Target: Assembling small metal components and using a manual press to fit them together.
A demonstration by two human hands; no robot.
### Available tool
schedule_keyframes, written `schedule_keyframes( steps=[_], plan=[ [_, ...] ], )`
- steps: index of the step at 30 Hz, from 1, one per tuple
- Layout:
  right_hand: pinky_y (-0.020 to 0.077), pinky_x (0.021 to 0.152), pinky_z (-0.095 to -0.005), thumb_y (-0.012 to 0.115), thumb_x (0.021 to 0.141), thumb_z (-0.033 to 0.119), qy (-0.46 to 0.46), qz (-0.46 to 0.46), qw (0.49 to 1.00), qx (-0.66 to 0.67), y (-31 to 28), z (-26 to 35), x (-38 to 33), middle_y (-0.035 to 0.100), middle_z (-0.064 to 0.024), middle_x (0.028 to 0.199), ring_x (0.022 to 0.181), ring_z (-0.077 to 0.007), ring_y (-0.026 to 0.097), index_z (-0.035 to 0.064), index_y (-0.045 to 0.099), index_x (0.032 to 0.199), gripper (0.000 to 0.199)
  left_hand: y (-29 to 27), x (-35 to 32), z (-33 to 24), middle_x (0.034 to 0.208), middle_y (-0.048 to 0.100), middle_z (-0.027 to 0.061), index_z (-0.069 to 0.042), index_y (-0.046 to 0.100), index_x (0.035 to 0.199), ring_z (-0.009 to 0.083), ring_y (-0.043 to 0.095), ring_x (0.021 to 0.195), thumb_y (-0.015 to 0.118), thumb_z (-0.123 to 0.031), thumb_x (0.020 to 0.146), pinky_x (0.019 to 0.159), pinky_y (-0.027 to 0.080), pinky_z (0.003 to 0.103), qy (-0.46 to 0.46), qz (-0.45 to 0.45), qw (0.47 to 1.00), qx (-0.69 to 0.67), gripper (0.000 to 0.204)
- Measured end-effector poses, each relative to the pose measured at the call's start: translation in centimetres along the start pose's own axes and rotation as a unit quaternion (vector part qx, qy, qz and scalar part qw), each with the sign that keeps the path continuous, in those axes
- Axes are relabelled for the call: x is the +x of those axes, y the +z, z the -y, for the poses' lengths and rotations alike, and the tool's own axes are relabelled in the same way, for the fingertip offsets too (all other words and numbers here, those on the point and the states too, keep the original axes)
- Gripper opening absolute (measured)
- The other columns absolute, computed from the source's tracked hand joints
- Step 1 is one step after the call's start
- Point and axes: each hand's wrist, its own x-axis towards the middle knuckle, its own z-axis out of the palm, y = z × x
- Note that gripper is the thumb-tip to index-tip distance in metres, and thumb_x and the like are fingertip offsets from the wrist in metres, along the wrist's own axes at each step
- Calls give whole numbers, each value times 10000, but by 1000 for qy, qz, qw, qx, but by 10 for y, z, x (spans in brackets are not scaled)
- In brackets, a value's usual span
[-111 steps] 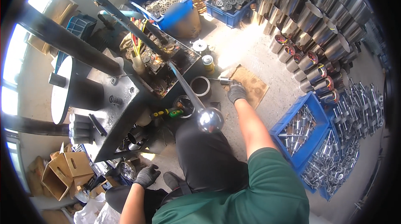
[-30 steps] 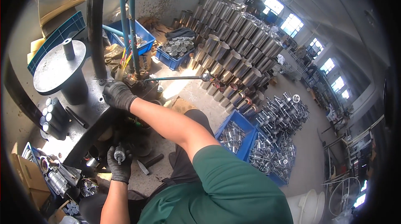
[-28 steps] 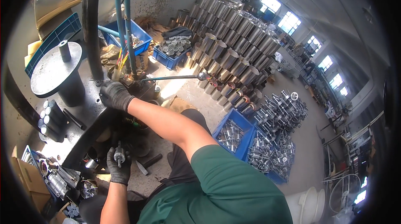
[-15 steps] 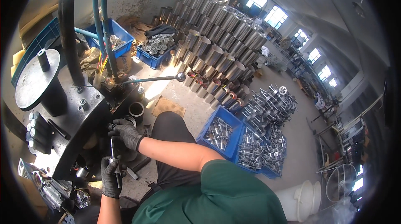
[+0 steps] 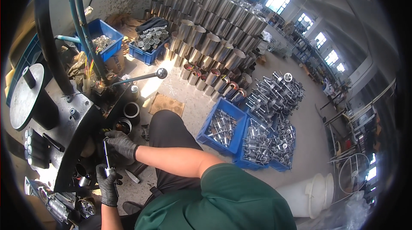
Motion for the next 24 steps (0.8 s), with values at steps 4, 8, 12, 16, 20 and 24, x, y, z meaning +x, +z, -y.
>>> schedule_keyframes(
  steps=[4, 8, 12, 16, 20, 24],
  plan=[
    [589, 872, -333, 691, 1003, 124, -15, -20, 993, -111, -2, -4, 5, 711, -84, 1134, 991, -171, 686, -12, 604, 1408, 436, 1, -1, 3, 903, 581, 45, -127, 481, 1146, 164, 653, 668, 703, -93, 862, 521, 530, 276, 0, -12, 998, 63, 362],
    [533, 980, -344, 694, 980, 147, -100, -19, 973, -205, -7, -5, 5, 719, -148, 1187, 1097, -229, 674, -18, 682, 1313, 372, -6, 2, 5, 907, 583, 47, -113, 480, 1164, 144, 642, 681, 680, 4, 829, 533, 534, 266, 4, -13, 991, 134, 407],
    [516, 1024, -370, 697, 943, 156, -170, 15, 936, -308, -11, 3, 0, 723, -205, 1231, 1153, -300, 681, 1, 727, 1260, 354, -14, 4, 7, 891, 580, 38, -113, 486, 1168, 120, 610, 670, 660, 57, 817, 541, 515, 253, -1, -19, 983, 181, 427],
    [535, 985, -370, 705, 923, 158, -183, 57, 951, -242, -10, 18, -6, 744, -194, 1176, 1102, -294, 698, 10, 741, 1239, 352, -17, 1, 7, 880, 572, 18, -121, 515, 1144, 105, 554, 685, 718, 24, 835, 591, 502, 271, 31, -21, 978, 204, 397],
    [559, 896, -360, 734, 873, 149, -125, 132, 953, -242, -15, 51, -8, 768, -159, 1042, 996, -248, 720, 0, 771, 1149, 316, -16, -5, 1, 917, 617, 43, -90, 577, 1101, 148, 588, 854, 765, 1, 821, 804, 519, 330, 194, -53, 915, 350, 350],
    [573, 832, -345, 786, 805, 182, -136, 184, 919, -322, -20, 84, -19, 782, -134, 951, 907, -211, 736, -10, 782, 1098, 350, -17, -11, -5, 950, 648, 84, -73, 593, 1148, 193, 622, 857, 778, 10, 756, 823, 535, 355, 206, -54, 885, 414, 441]
  ],
)
